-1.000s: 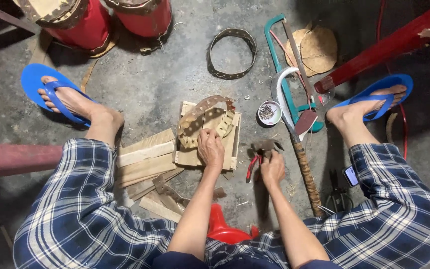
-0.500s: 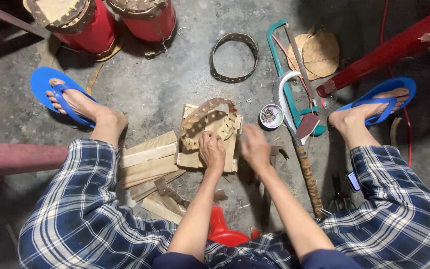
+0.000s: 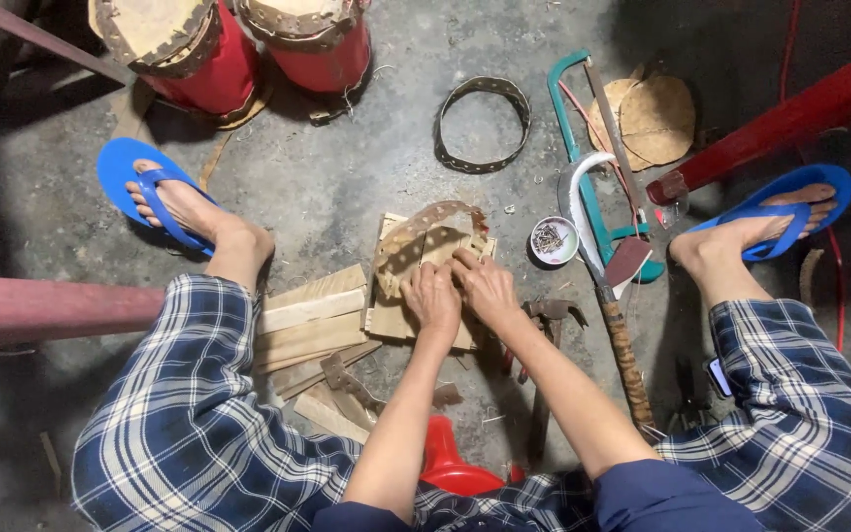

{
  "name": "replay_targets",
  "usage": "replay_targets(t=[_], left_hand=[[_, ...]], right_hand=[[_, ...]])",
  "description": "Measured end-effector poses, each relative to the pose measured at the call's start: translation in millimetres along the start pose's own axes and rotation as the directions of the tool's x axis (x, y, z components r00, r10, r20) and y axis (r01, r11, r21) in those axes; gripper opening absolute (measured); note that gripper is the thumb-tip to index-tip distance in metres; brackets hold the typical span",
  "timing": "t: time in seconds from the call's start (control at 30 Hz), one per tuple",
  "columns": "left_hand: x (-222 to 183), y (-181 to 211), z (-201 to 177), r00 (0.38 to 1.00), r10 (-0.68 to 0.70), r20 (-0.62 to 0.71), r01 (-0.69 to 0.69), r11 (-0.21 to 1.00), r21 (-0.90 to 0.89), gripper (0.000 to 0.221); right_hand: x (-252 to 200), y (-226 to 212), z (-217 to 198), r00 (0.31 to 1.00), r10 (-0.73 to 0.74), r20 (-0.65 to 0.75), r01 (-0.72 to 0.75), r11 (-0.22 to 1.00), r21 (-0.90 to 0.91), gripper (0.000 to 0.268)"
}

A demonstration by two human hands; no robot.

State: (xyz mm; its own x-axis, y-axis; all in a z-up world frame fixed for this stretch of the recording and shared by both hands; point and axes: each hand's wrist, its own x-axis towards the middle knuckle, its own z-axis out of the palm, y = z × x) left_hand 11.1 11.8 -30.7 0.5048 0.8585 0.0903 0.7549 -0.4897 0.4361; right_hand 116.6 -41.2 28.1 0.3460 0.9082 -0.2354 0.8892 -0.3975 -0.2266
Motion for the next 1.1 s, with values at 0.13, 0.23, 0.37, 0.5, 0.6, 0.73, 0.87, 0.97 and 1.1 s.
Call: replay_targets(t=[0.13,0.23,0.37,0.5,0.6,0.73,0.87,0.97,1.1], left_hand=[[6.8,0.2,-11.3,0.999,0.054,0.003,-0.053,0.998,-0.018,0.010],[8.4,-17.4,12.8,0.997,0.075,0.029,-0.073,0.995,-0.060,0.009],[14.4,-26.4,14.8,0.991,0.092,0.095,-0.083,0.993,-0.087,0.009],[12.7,-26.9,16.2,0.988,0.066,0.137,-0.050,0.992,-0.115,0.009],[14.0,-23.9,5.5,0.985,0.075,0.156,-0.055,0.990,-0.129,0.010],[12.1,-25.2,2.4,0.983,0.075,0.165,-0.050,0.987,-0.156,0.010],[11.5,-24.9,-2.5,0.982,0.083,0.171,-0.053,0.983,-0.175,0.011],[9.6,-27.3,-1.2,0.982,0.090,0.168,-0.057,0.980,-0.190,0.012],[7.0,-32.8,14.1,0.988,0.088,0.126,-0.064,0.980,-0.186,0.013]], right_hand=[[-5.1,1.3,5.8,0.999,0.010,-0.032,-0.012,0.998,-0.057,0.048],[-9.5,-4.7,4.8,0.997,0.038,-0.070,-0.040,0.999,-0.025,0.044],[-14.8,-12.0,6.6,0.982,0.024,-0.186,-0.039,0.996,-0.081,0.049],[-15.2,-12.3,14.4,0.980,0.089,-0.177,-0.072,0.992,0.101,0.036],[-14.6,-14.5,17.2,0.971,0.118,-0.208,-0.090,0.987,0.136,0.034],[-16.7,-13.5,14.6,0.971,0.156,-0.182,-0.118,0.972,0.201,0.044],[-18.0,-8.5,20.2,0.969,0.122,-0.213,-0.068,0.967,0.247,0.052],[-15.9,1.1,30.6,0.963,0.159,-0.219,-0.051,0.901,0.430,0.039],[-11.7,1.0,36.2,0.940,0.295,-0.174,-0.120,0.761,0.638,0.014]])
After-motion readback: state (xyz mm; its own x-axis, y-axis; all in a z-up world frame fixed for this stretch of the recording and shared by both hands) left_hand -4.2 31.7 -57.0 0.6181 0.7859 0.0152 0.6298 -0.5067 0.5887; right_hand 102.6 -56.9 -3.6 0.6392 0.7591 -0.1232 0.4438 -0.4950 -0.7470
